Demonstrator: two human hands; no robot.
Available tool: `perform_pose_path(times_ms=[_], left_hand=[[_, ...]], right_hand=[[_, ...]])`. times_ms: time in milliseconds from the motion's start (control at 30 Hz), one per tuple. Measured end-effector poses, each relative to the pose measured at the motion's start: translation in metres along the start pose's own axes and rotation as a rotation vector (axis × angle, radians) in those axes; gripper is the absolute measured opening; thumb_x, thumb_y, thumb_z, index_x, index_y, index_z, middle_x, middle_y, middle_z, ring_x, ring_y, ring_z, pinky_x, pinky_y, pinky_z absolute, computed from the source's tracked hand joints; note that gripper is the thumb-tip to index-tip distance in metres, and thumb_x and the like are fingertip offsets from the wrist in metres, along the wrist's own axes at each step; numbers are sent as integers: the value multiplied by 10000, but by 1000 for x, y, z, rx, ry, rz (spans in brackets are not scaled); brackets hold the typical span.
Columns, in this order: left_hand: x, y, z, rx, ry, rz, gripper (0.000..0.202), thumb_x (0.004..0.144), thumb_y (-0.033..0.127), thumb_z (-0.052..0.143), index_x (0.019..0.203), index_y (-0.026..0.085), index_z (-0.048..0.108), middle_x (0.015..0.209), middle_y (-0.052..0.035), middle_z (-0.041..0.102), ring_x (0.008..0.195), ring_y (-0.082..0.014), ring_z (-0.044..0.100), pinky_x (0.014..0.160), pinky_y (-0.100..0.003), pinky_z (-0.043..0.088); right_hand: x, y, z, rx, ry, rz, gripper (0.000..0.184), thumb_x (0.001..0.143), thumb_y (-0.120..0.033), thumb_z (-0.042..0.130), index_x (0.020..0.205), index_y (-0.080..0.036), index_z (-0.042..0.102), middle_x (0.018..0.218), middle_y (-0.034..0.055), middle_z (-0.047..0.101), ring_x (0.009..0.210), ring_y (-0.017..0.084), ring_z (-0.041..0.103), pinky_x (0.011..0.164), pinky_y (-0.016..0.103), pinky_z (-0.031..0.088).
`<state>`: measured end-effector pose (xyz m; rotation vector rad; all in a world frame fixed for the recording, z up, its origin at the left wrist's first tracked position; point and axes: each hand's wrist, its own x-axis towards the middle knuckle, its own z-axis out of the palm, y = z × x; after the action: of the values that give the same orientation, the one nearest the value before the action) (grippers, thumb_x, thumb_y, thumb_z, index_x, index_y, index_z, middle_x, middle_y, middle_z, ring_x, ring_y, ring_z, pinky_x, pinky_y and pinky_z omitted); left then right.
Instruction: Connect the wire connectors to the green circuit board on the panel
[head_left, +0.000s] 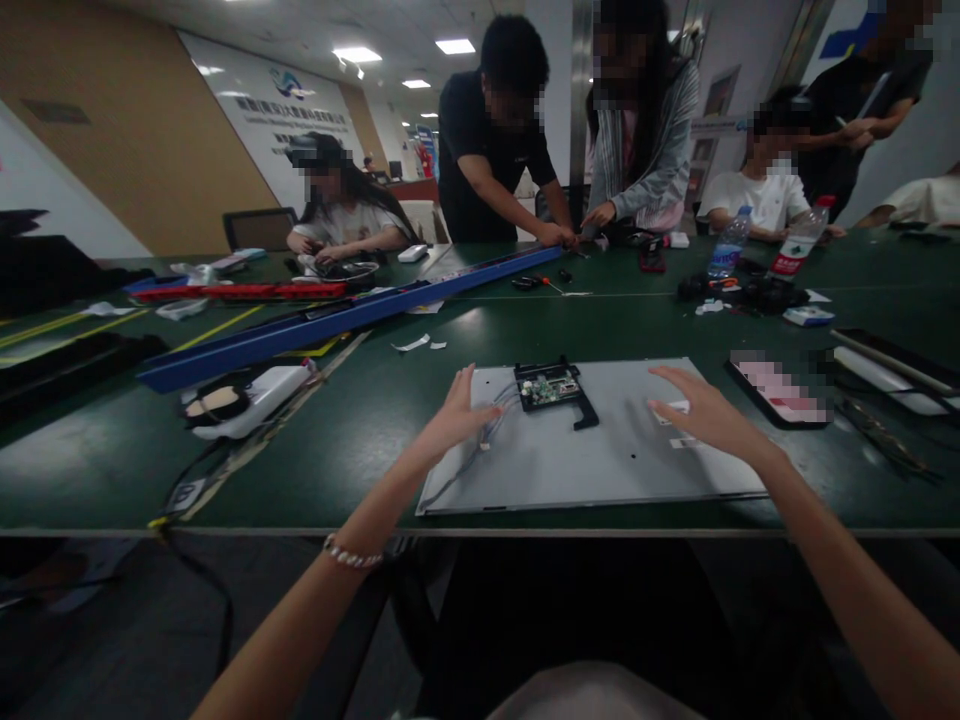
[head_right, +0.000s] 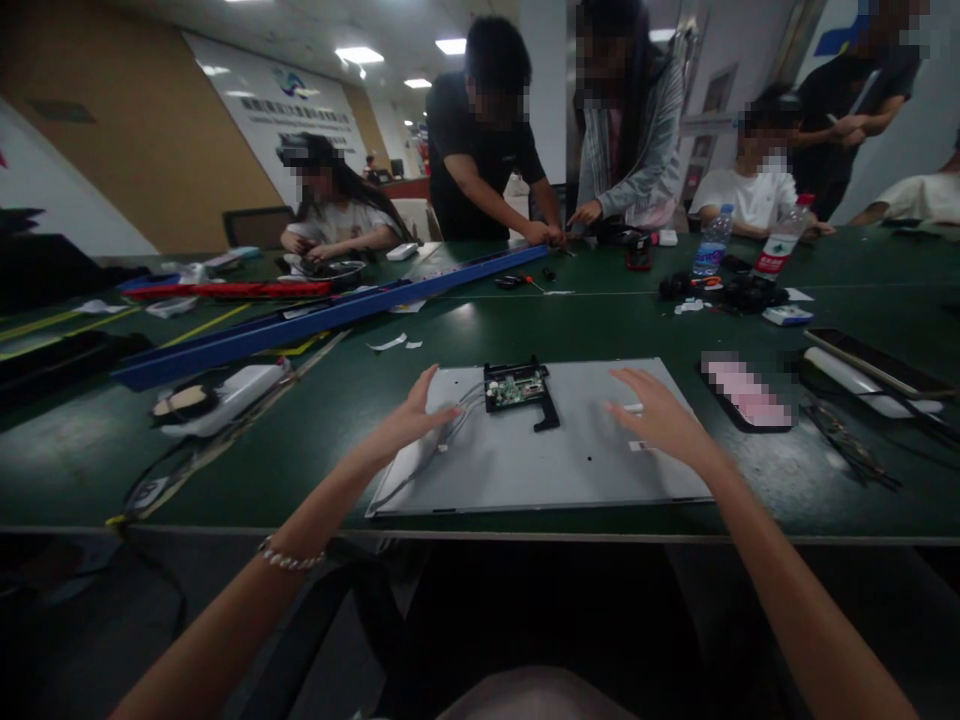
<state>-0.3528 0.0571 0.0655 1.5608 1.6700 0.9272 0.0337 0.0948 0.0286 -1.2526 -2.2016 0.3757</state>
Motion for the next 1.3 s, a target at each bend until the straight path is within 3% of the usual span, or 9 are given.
perform_pose_path(times_ms=[133, 300, 433, 667, 967, 1167, 1300], left_hand=[[36, 15, 7, 82, -142, 106, 1121, 569, 389, 800, 1511, 266, 205, 1598, -90, 92, 1457, -335, 77, 1176, -469, 117], [67, 13, 18, 80, -397, 109, 1211, 467, 324, 832, 1512, 219, 228, 1500, -148, 365, 1368, -347, 349, 1137, -450, 253], [72, 4, 24, 77, -410, 139, 1254, 463, 307, 813, 1525, 164, 162, 1473, -177, 398, 1344, -343, 386, 1118, -441, 285], [64, 0, 41, 126, -371, 249, 1256, 486, 328, 806, 1525, 130, 130, 1537, -199, 258, 1405, -357, 265, 1142, -467, 231], [37, 8, 65, 164, -486, 320, 1230, 536, 408, 812, 1530, 179, 124, 1565, -157, 204, 1416, -346, 241, 1171, -434, 191], [34, 4, 73, 212, -486, 377, 1254, 524, 403, 816, 1521, 137, 104, 1560, -199, 170, 1420, -369, 199, 1173, -498, 144], [32, 2, 70, 236, -477, 340, 1236, 549, 432, 806, 1514, 101, 109, 1555, -216, 167, 1421, -347, 207, 1178, -466, 156]], right_hand=[[51, -25, 17, 86, -177, -151, 725, 845, -551, 537, 1470, -257, 318, 1506, 80, 368, 1375, 285, 342, 1130, 505, 275], [98, -34, 52, 171, -362, -224, 964, 728, -547, 670, 1512, -221, 212, 1562, 113, 239, 1425, 300, 227, 1139, 501, 242], [110, -32, 69, 217, -395, -234, 1014, 688, -505, 708, 1515, -200, 207, 1546, 123, 270, 1400, 297, 284, 1133, 471, 261], [80, -27, 58, 180, -374, -227, 974, 709, -501, 685, 1515, -205, 225, 1547, 131, 280, 1389, 314, 303, 1126, 494, 261], [25, -14, 33, 148, -330, -200, 896, 793, -574, 620, 1516, -234, 214, 1563, 114, 247, 1410, 300, 271, 1143, 492, 243], [15, -4, 36, 164, -266, -204, 887, 807, -583, 607, 1521, -297, 167, 1577, 84, 215, 1424, 307, 236, 1147, 537, 227], [15, -5, 45, 98, -235, -179, 872, 817, -597, 589, 1521, -328, 151, 1598, 66, 130, 1426, 332, 219, 1132, 552, 255]])
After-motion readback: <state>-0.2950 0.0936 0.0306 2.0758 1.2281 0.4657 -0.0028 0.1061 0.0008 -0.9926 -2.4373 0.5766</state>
